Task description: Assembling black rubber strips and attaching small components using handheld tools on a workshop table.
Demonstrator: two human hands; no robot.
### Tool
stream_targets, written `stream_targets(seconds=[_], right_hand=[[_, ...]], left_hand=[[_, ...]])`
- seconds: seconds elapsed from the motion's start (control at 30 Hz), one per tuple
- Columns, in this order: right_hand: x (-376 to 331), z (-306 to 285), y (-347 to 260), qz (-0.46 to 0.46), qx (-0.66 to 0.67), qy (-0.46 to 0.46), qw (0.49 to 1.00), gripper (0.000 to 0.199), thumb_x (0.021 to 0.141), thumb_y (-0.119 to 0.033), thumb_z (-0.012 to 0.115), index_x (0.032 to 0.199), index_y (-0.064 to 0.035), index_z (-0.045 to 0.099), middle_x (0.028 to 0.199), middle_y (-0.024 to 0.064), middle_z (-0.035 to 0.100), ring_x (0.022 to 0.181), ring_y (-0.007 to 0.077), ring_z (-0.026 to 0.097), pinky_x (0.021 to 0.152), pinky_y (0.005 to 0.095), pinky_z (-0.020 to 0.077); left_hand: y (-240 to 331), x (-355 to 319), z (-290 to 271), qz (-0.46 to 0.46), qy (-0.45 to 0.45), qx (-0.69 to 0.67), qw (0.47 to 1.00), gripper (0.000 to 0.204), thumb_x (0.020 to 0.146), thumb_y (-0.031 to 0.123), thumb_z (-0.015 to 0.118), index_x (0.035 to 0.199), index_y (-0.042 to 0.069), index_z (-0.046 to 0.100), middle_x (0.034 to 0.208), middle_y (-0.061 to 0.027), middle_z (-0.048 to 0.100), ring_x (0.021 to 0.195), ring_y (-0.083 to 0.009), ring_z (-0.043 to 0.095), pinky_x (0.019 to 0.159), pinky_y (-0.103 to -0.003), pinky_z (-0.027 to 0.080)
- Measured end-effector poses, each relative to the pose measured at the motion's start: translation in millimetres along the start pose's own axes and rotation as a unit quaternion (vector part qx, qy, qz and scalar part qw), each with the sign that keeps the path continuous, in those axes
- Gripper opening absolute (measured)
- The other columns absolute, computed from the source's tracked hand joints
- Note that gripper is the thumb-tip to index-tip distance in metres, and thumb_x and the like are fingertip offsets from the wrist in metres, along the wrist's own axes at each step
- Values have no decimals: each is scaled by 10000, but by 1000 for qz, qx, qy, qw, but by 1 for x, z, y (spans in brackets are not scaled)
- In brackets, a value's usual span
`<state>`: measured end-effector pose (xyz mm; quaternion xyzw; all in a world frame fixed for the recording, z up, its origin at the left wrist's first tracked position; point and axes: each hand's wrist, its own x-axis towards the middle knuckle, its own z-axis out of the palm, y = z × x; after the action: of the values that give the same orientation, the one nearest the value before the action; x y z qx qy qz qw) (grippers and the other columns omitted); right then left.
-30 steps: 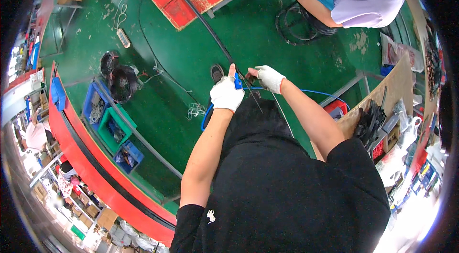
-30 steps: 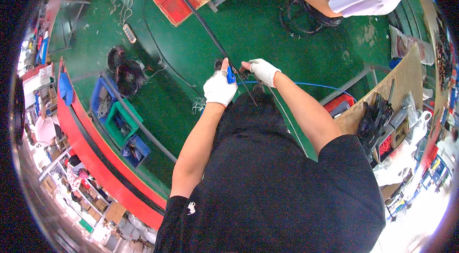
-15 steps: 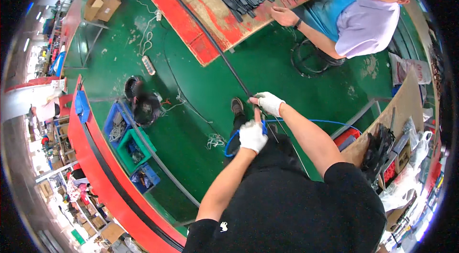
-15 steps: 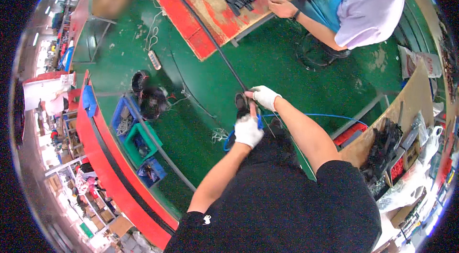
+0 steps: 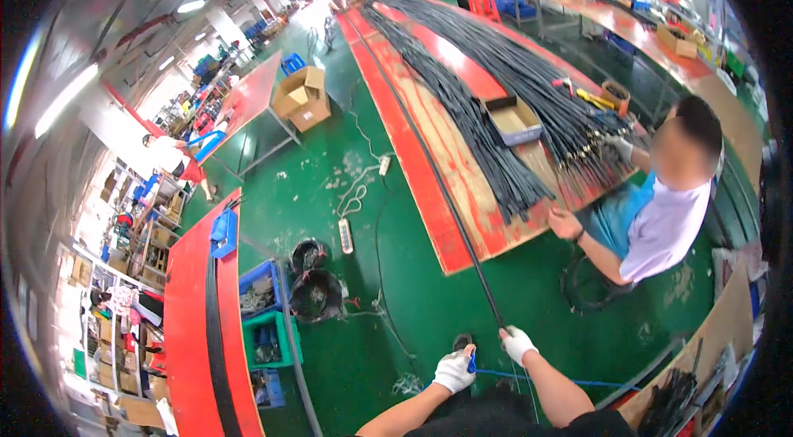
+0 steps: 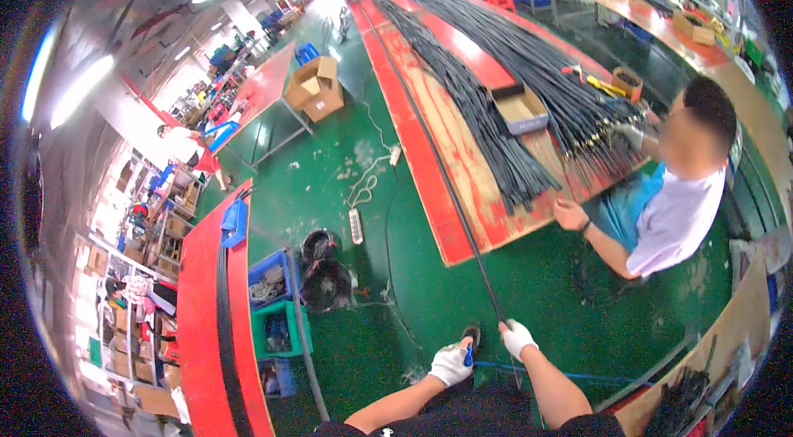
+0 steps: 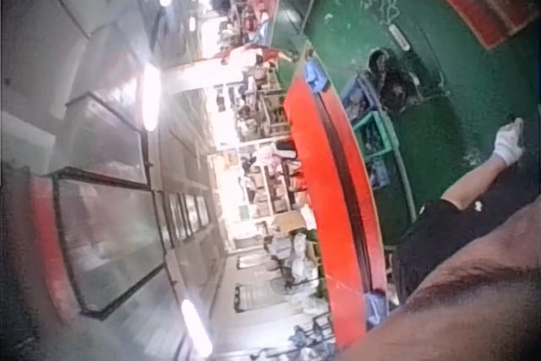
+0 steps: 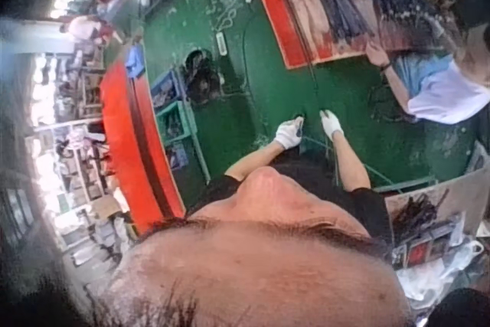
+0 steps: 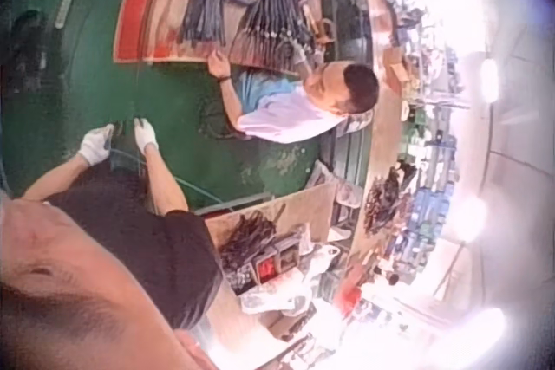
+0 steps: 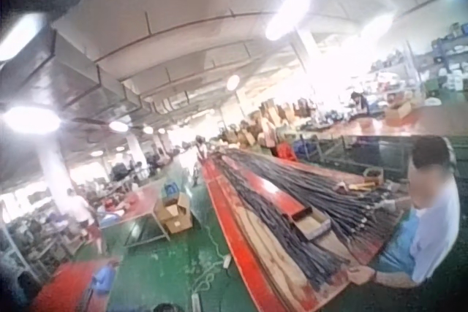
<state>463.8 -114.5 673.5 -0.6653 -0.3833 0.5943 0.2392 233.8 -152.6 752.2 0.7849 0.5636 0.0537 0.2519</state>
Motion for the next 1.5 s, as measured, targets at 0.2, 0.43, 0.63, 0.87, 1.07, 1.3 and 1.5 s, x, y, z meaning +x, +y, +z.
stream_targets(seconds=[0.2, 0.43, 0.63, 0.87, 1.07, 1.3, 1.5], right_hand=[[1, -38, 3, 41, -22, 27, 999, 288, 1082, -293, 609, 1102, -12, 669, 871, 68, 670, 741, 158, 604, 667, 342, 487], [-8, -40, -15, 65, -57, 66, 994, 275, 1068, -265, 657, 1034, 7, 682, 808, 62, 662, 713, 146, 598, 653, 319, 484], [10, -47, 1, 52, -33, 81, 995, 359, 1046, -328, 653, 1076, 21, 729, 904, 117, 751, 824, 214, 694, 735, 383, 529], [16, -50, 7, 20, -114, 29, 993, 403, 1058, -361, 627, 1167, 13, 732, 903, 118, 745, 799, 238, 681, 769, 402, 520], [42, -68, 52, -19, -107, 49, 993, 530, 1043, -410, 640, 1304, 51, 678, 1032, 173, 777, 896, 249, 724, 790, 410, 554], [37, -46, 32, -18, -44, 29, 998, 236, 1054, -231, 654, 969, -12, 677, 799, 58, 654, 678, 166, 584, 625, 349, 474], [31, -35, 23, -20, -16, -8, 1000, 333, 1046, -305, 665, 1131, 12, 726, 848, 66, 714, 729, 173, 634, 664, 364, 504]], left_hand=[[-38, 64, -48, -19, -1, -29, 999, 543, 831, 239, 726, 1327, 107, 549, 1015, -195, 733, 923, -406, 728, 839, -510, 573], [-78, 119, -87, -34, -32, -46, 998, 690, 852, 300, 733, 1464, 87, 499, 1134, -239, 733, 1067, -441, 714, 945, -510, 561], [-85, 142, -103, -37, 6, -38, 999, 762, 847, 334, 755, 1505, 71, 474, 1250, -248, 717, 1149, -431, 701, 1007, -483, 553], [-84, 65, -79, -141, 58, -38, 988, 667, 857, 285, 698, 1470, 120, 492, 1175, -218, 735, 1084, -417, 718, 963, -491, 561], [-85, -1, -40, -215, 65, -31, 974, 758, 858, 386, 751, 1516, 142, 465, 1203, -209, 720, 1079, -403, 721, 976, -478, 568], [-70, -8, -58, -189, 111, -49, 974, 771, 838, 293, 768, 1529, 158, 453, 1232, -207, 712, 1112, -410, 707, 988, -471, 566], [-47, 18, -73, -95, 44, -42, 994, 747, 839, 269, 763, 1516, 134, 478, 1230, -213, 716, 1126, -402, 704, 990, -462, 561]])
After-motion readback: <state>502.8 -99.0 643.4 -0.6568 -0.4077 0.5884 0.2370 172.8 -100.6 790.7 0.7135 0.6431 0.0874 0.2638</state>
